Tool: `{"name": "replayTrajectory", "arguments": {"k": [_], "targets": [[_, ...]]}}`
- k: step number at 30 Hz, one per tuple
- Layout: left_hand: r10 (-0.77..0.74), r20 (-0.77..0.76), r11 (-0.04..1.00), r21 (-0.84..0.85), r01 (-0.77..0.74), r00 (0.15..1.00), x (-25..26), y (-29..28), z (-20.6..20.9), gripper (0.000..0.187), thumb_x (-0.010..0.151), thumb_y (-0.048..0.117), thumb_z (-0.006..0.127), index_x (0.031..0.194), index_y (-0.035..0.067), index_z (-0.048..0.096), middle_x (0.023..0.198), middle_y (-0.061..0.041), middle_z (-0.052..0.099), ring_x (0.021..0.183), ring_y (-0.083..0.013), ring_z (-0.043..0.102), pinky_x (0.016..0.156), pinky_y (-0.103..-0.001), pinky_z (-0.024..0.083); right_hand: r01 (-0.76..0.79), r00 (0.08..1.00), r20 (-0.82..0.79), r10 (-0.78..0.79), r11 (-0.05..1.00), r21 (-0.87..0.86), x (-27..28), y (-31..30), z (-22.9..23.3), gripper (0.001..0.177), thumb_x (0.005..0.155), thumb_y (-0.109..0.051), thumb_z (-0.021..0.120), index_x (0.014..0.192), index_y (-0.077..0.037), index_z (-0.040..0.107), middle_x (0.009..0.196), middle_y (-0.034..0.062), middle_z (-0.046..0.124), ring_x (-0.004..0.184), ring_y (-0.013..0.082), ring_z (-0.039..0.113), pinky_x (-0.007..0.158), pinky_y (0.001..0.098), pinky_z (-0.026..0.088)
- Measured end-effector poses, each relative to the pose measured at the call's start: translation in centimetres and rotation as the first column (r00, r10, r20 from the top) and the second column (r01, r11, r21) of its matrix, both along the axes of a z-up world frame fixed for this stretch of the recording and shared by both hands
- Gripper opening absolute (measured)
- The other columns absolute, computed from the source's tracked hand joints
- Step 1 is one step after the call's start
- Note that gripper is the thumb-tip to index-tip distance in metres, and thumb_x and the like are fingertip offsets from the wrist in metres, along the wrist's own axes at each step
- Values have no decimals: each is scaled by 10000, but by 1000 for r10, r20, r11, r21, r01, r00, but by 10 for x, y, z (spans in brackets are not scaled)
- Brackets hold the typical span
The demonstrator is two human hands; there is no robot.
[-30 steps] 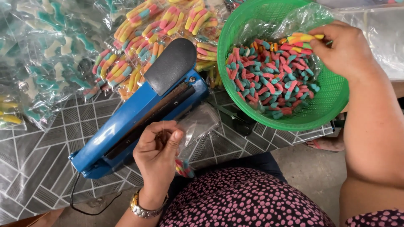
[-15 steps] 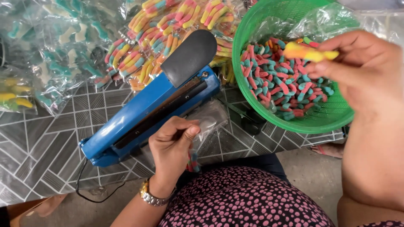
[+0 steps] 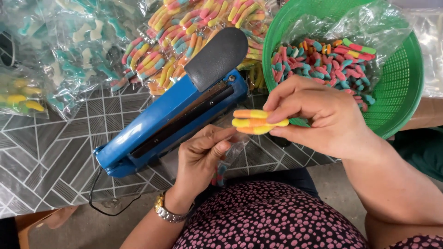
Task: Manually filling small plastic bags with gummy candies and sealing them using a heat sealer.
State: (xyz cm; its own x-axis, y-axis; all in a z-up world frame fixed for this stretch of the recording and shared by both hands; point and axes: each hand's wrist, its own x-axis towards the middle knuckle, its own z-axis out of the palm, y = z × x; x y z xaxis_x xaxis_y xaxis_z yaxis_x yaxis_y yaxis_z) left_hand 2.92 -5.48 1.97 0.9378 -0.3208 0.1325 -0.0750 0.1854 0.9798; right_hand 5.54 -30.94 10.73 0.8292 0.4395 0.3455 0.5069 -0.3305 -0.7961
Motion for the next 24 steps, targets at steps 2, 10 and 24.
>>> {"name": "replayTrajectory", "arguments": {"k": [2, 10, 24], "targets": [[-13, 6, 1000, 8, 12, 1000, 2, 0, 2, 322, 1006, 250, 652, 1254, 56, 722, 1029, -80, 753, 831, -114, 607, 650, -223, 512, -53, 997, -51, 53, 999, 12, 2, -1, 1, 182, 854, 2, 785, 1008, -62, 712, 1092, 158, 683, 948, 202, 699, 810, 277, 623], [-120, 26, 992, -44, 121, 992, 1, 5, -10, 340, 1012, 286, 651, 1255, 55, 711, 1115, -125, 763, 784, -119, 647, 620, -225, 526, -183, 983, -14, 182, 983, -26, 8, 0, 10, 179, 892, -25, 756, 1028, -128, 702, 1085, 133, 707, 900, 194, 718, 745, 267, 617], [-139, 102, 989, 66, 133, 985, 3, 7, 0, 384, 1014, 319, 623, 1283, 57, 702, 981, -41, 703, 806, -115, 618, 747, -248, 511, -276, 961, -25, 276, 941, -194, 13, 4, 29, 202, 911, 17, 690, 1038, -138, 718, 1089, 49, 718, 924, 168, 753, 757, 267, 586]]}}
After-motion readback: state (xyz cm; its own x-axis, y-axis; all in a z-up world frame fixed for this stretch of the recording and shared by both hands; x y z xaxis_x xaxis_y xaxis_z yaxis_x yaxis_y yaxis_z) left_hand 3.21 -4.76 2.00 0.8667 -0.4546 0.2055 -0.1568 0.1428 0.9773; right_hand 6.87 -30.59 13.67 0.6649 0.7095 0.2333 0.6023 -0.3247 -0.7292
